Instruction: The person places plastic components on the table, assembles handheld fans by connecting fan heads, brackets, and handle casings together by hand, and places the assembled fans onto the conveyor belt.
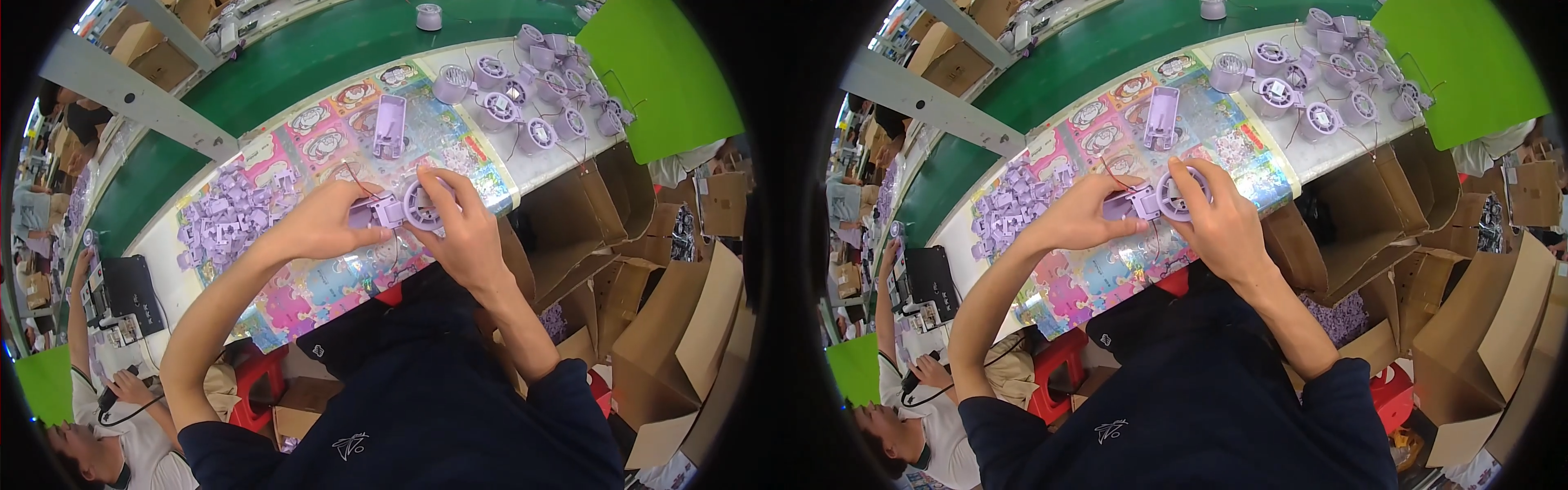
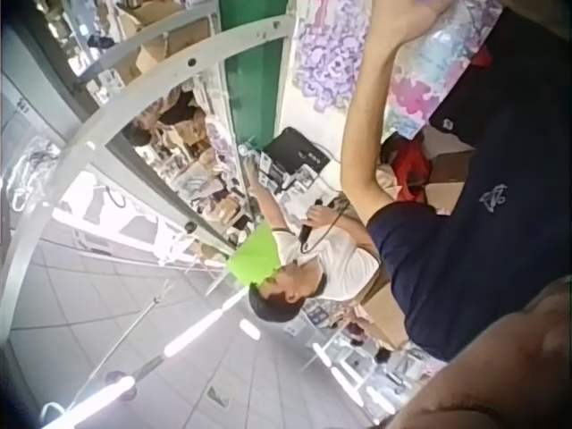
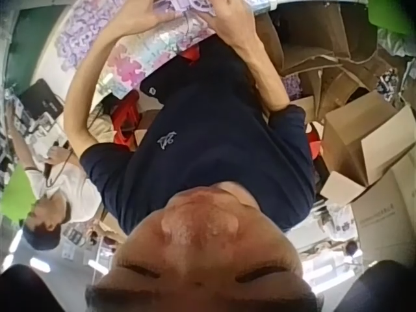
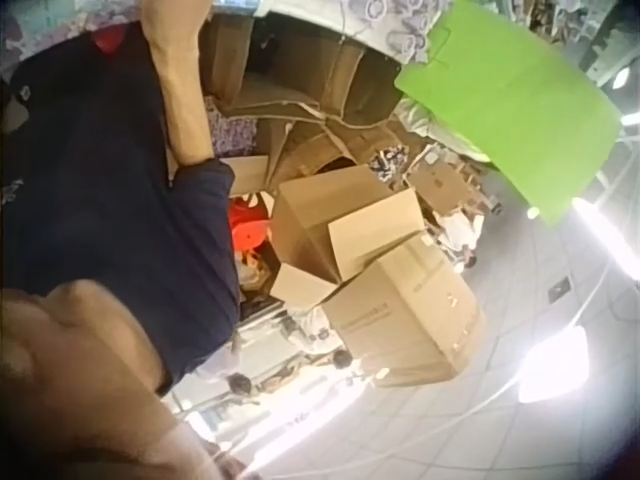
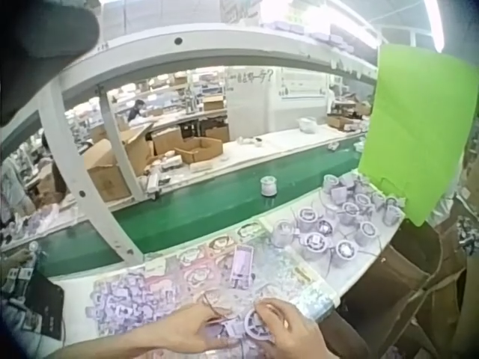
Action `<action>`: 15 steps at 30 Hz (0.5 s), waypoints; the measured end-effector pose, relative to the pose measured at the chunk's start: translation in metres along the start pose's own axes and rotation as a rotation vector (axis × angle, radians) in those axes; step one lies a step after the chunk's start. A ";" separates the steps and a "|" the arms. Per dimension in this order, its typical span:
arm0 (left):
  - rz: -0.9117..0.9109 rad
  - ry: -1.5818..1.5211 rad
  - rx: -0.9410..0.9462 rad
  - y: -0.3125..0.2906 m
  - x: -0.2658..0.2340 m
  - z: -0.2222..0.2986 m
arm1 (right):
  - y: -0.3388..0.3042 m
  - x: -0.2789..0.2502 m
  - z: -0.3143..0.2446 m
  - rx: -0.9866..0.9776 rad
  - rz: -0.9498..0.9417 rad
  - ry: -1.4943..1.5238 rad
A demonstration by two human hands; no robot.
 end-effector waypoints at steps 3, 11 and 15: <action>0.065 -0.131 0.086 0.001 0.001 -0.008 | 0.000 -0.005 -0.006 -0.068 0.037 -0.076; -0.006 -0.144 -0.097 0.001 0.008 -0.016 | 0.000 -0.009 -0.012 -0.125 0.019 -0.186; 0.064 -0.242 -0.009 0.002 0.009 -0.018 | 0.003 -0.009 -0.009 -0.084 0.006 -0.150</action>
Point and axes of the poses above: each hand's wrist, its own y-axis towards the middle knuckle, its own x-axis out of the palm, z = x × y, the point moved 6 cm from there along y, towards the middle knuckle, and after that the axes turned 15 degrees about x, right-handed, at the moved point
